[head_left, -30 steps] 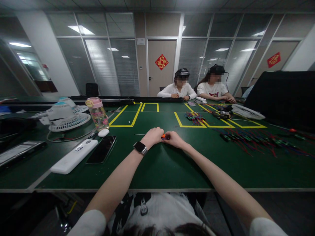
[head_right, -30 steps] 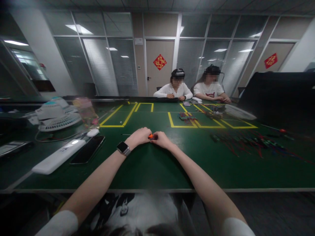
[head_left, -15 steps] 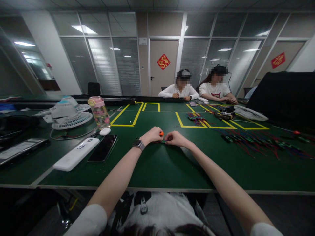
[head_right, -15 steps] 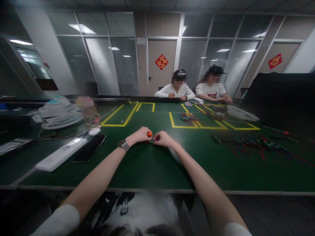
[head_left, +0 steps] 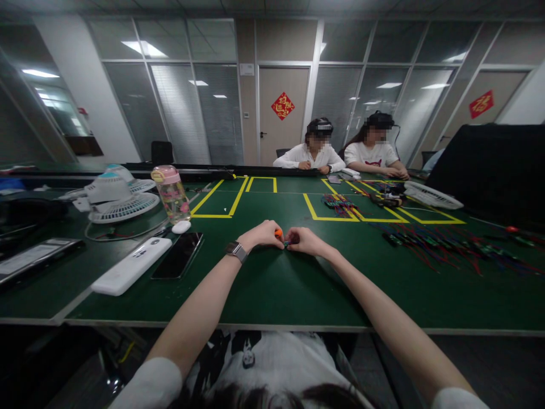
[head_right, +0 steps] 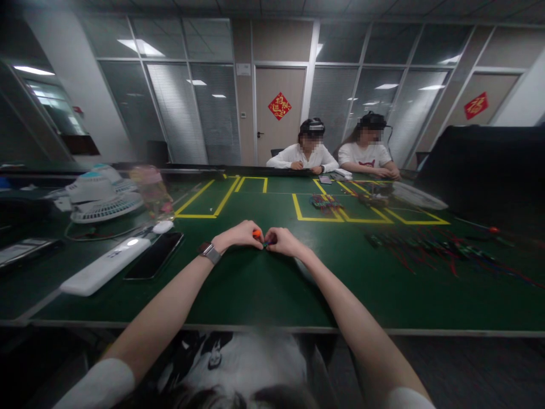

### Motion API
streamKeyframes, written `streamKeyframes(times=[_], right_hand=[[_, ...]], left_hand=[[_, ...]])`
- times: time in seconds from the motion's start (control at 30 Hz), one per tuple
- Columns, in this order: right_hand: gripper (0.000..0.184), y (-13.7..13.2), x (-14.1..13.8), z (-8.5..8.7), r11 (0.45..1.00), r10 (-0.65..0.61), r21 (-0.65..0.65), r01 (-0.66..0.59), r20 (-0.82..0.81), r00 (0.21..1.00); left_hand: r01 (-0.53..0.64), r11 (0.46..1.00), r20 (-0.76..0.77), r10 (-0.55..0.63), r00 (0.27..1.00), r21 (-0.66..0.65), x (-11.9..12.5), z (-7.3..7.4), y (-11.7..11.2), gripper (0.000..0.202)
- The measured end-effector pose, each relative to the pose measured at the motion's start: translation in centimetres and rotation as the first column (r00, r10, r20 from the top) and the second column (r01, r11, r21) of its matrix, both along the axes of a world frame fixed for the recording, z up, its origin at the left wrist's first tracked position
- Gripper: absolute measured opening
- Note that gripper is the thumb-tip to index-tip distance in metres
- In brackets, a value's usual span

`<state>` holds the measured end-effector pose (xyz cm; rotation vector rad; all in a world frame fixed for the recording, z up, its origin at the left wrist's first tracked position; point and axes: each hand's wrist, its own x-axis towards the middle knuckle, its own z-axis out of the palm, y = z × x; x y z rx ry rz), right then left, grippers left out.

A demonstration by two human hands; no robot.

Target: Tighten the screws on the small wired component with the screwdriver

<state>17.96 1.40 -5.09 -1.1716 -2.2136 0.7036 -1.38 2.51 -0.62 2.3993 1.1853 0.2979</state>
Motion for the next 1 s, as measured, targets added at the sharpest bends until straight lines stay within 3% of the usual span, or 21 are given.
streamKeyframes(times=[0.4, 0.6, 0.77, 0.87, 1.0], right_hand=[[0.027, 0.2, 0.2, -0.1, 1.0, 0.024, 0.0, -0.024, -0.003, 1.0], [0.035, -0.1, -0.1, 0.5, 0.999, -0.019, 0.041, 0.015, 0.093, 0.996], [0.051, -0.5, -0.1, 1.1, 1.0, -0.014, -0.004, 0.014, 0.074, 0.997], [0.071, -0.5, 0.3, 1.2, 0.999, -0.032, 0.009, 0.031, 0.096, 0.995], [0.093, -0.7, 1.1, 1.4, 0.978, -0.067, 0.203, 0.046, 0.096, 0.993]], left_hand=[[-0.023, 1.0, -0.077, 0.024, 0.997, 0.013, 0.5, -0.1, 0.0, 0.027], [-0.015, 0.976, 0.018, 0.012, 1.0, 0.218, -0.1, 1.2, -0.5, 0.026], [-0.07, 0.965, 0.048, 0.06, 0.997, 0.253, -0.5, 1.2, -0.3, 0.02], [-0.113, 0.948, 0.058, 0.1, 0.993, 0.298, -0.2, 0.6, -0.1, 0.02], [-0.152, 0.943, 0.069, 0.137, 0.988, 0.296, 0.1, -0.2, 0.4, 0.019]])
